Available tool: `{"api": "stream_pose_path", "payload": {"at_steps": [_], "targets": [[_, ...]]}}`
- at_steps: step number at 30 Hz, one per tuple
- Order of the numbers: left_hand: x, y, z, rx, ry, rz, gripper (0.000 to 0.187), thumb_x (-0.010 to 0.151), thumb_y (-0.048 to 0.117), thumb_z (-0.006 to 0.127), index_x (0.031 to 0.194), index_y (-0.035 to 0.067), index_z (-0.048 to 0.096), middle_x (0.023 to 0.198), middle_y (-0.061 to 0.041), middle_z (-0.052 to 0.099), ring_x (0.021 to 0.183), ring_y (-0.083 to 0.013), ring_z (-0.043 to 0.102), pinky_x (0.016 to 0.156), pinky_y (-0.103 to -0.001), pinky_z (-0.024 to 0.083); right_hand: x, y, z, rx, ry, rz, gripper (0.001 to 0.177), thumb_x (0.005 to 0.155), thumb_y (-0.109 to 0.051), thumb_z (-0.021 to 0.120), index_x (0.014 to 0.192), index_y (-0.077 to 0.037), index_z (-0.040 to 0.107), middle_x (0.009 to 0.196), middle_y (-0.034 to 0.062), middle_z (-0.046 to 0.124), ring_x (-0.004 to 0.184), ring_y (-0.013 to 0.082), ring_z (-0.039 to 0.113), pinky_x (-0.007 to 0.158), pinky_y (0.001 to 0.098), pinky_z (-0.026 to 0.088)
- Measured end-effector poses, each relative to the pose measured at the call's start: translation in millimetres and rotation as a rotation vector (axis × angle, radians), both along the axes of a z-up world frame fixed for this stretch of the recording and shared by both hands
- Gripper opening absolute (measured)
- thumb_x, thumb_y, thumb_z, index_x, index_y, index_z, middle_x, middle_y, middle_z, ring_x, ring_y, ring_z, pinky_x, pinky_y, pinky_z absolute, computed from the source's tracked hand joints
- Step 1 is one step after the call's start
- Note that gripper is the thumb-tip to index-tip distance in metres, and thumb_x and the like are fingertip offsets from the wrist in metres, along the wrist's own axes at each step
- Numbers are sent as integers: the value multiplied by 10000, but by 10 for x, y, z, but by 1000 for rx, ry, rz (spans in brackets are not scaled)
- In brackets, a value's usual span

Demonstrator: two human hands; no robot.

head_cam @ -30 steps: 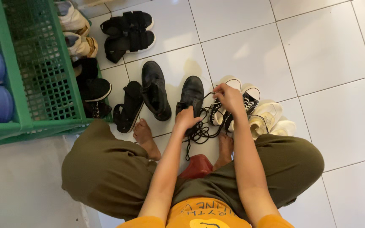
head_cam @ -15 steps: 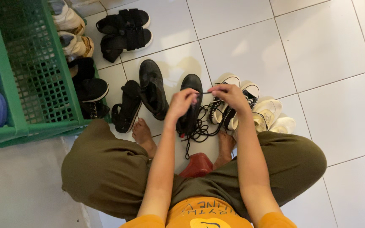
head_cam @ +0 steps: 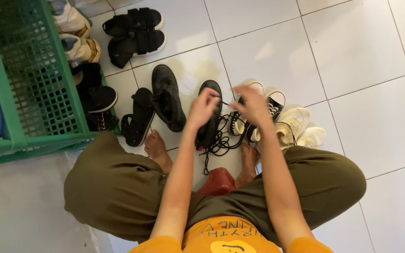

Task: The person sits on the floor and unlaces a pair of black boots, then re-laces them by threading the laces through the eyelets and tying them. The person also handles a pair of black-and-white sneakers and a pair of white sneakers, moving them aside during the process.

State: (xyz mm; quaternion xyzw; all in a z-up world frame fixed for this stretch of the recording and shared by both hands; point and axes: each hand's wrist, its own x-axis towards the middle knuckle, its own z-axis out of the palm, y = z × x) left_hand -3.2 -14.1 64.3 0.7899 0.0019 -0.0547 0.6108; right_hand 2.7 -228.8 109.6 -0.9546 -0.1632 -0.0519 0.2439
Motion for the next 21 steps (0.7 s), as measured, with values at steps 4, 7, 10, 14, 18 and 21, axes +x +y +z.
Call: {"api": "stream_pose_path", "payload": {"at_steps": [4,7,10,14,18,21], "targets": [[10,-77,10,-25,-3,-81,183,951,210,684,1037,55,640,749,-25,700,680,-101,670,643,-280,541,-70,66,-192,378,548,-4,334,989,-350,609,1183,-104,723,1087,140,754,988,300,690,899,408,538],[25,144,-39,-29,18,-70,199,952,219,708,1028,37,680,760,0,691,666,-79,610,615,-265,508,-15,-265,-455,362,469,-267,301,996,-302,526,1086,-131,757,1029,119,770,931,301,716,860,415,549],[10,367,-73,-154,169,100,192,959,212,712,986,21,712,725,11,620,624,-66,559,570,-255,465,70,-736,-568,185,244,-590,305,992,-186,477,1039,-125,771,1039,119,759,960,316,702,850,452,532],[48,480,12,-191,117,276,177,981,218,677,1004,44,692,725,34,614,601,-54,522,552,-244,453,-34,-778,-397,-26,351,-829,289,1040,-198,496,1124,-142,767,1177,141,716,1050,341,684,887,482,524],[29,139,213,-64,-3,128,169,943,182,706,994,33,646,719,15,659,599,-60,590,564,-244,484,-110,-38,-76,353,94,-118,484,904,-247,696,1344,-71,598,1318,195,635,1165,371,617,954,460,513],[-8,-16,327,-87,-65,23,169,950,162,706,998,26,616,725,-4,680,622,-62,621,585,-245,502,-193,352,85,319,130,100,421,959,-256,636,1347,-95,649,1177,165,707,1090,350,654,958,442,514]]}}
